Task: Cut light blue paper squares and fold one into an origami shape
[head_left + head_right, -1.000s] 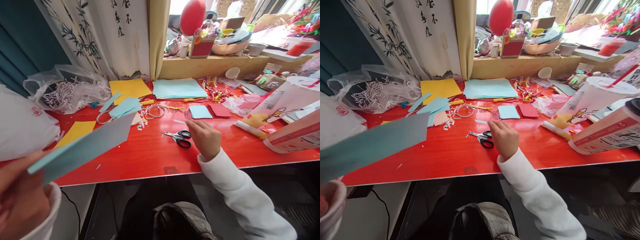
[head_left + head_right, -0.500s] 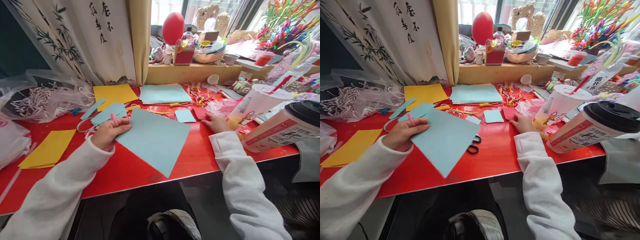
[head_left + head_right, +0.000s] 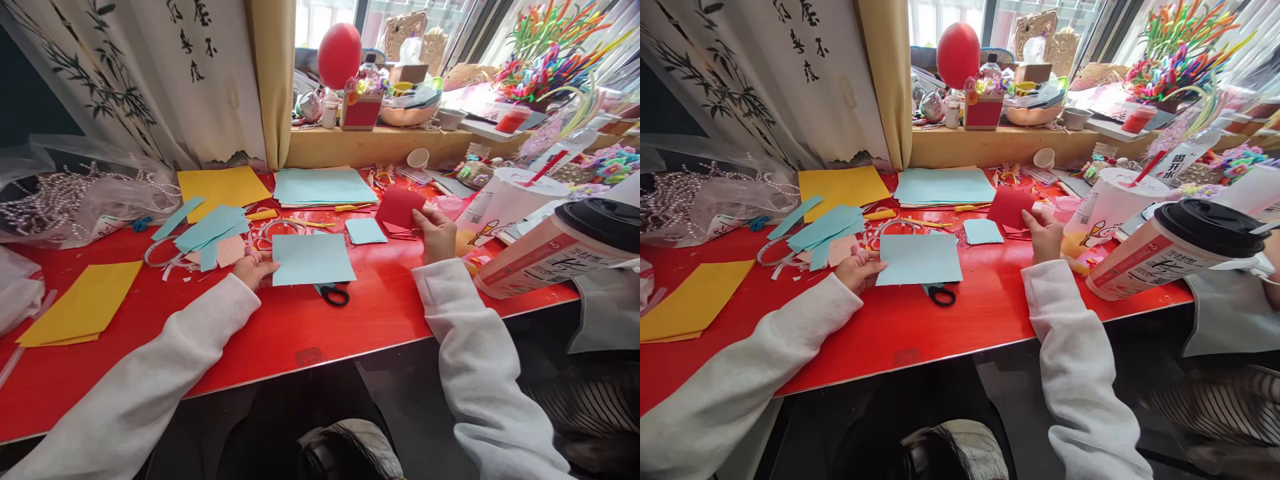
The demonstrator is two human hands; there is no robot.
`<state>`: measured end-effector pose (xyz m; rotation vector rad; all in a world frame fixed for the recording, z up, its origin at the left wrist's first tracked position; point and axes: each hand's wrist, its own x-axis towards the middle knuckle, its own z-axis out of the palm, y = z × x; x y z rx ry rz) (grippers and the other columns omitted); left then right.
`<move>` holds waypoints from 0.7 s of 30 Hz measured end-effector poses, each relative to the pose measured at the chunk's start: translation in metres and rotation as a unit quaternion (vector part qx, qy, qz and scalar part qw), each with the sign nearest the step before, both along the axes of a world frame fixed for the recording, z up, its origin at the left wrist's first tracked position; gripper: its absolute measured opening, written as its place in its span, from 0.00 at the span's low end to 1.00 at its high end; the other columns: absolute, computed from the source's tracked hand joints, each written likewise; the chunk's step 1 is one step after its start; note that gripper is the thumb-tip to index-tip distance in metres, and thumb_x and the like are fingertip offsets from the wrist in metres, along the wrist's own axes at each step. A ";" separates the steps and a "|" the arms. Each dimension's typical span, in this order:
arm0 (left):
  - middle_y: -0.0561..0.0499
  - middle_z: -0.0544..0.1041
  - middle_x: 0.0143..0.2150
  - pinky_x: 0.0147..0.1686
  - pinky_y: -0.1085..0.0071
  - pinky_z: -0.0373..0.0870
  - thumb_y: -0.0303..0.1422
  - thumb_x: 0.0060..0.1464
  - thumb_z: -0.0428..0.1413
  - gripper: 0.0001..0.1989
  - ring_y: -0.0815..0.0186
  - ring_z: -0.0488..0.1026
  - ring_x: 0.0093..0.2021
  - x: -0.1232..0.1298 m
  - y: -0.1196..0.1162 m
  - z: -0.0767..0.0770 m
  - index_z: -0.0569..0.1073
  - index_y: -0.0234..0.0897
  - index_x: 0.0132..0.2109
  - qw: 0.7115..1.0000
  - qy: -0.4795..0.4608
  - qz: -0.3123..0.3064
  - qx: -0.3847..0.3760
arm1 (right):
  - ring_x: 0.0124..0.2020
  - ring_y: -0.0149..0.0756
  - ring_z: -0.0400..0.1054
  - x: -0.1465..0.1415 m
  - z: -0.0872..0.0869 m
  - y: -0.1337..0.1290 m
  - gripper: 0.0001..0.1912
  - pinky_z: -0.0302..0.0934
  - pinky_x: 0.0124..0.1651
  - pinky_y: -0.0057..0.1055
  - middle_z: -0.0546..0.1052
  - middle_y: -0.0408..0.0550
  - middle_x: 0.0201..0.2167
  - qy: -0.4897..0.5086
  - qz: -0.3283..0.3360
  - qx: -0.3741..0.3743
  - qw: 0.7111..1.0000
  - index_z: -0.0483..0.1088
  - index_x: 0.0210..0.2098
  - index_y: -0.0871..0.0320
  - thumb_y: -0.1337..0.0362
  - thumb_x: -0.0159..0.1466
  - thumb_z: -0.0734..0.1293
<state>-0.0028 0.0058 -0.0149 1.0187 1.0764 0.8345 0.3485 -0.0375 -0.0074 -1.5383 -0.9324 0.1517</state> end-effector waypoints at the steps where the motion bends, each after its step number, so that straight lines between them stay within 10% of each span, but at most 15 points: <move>1: 0.50 0.77 0.29 0.27 0.70 0.72 0.27 0.29 0.64 0.20 0.63 0.75 0.31 0.000 0.000 0.000 0.69 0.34 0.35 1.000 0.001 -0.006 0.006 | 0.22 0.30 0.65 -0.012 0.003 0.000 0.16 0.59 0.22 0.28 0.73 0.45 0.27 0.062 0.045 0.008 0.997 0.69 0.34 0.59 0.54 0.51 0.65; 7: 0.50 0.76 0.32 0.27 0.73 0.71 0.33 0.35 0.63 0.22 0.65 0.74 0.32 0.001 -0.006 0.003 0.67 0.35 0.40 0.995 0.007 -0.019 0.095 | 0.37 0.32 0.67 -0.106 0.014 0.000 0.11 0.60 0.41 0.31 0.72 0.44 0.34 0.075 0.271 0.002 0.960 0.67 0.28 0.57 0.55 0.54 0.65; 13: 0.50 0.75 0.33 0.31 0.71 0.71 0.36 0.34 0.63 0.24 0.65 0.74 0.34 0.001 -0.011 0.009 0.66 0.35 0.41 0.988 -0.042 -0.005 0.146 | 0.56 0.38 0.54 -0.154 0.015 0.004 0.10 0.46 0.57 0.38 0.66 0.48 0.49 -0.033 0.242 -0.002 0.970 0.66 0.32 0.55 0.56 0.54 0.64; 16: 0.50 0.75 0.33 0.29 0.70 0.71 0.37 0.35 0.63 0.25 0.64 0.73 0.33 0.002 -0.013 0.012 0.65 0.36 0.42 0.987 -0.048 -0.003 0.150 | 0.53 0.39 0.57 -0.151 0.013 0.005 0.10 0.50 0.54 0.39 0.67 0.46 0.47 -0.032 0.206 0.000 0.978 0.66 0.32 0.54 0.56 0.53 0.64; 21: 0.48 0.74 0.35 0.32 0.71 0.70 0.41 0.36 0.62 0.21 0.63 0.71 0.39 0.002 -0.010 0.010 0.67 0.36 0.37 0.985 -0.008 0.030 0.171 | 0.29 0.34 0.64 -0.149 0.012 0.003 0.12 0.59 0.29 0.30 0.70 0.44 0.30 0.046 0.325 -0.074 0.942 0.66 0.30 0.55 0.54 0.52 0.65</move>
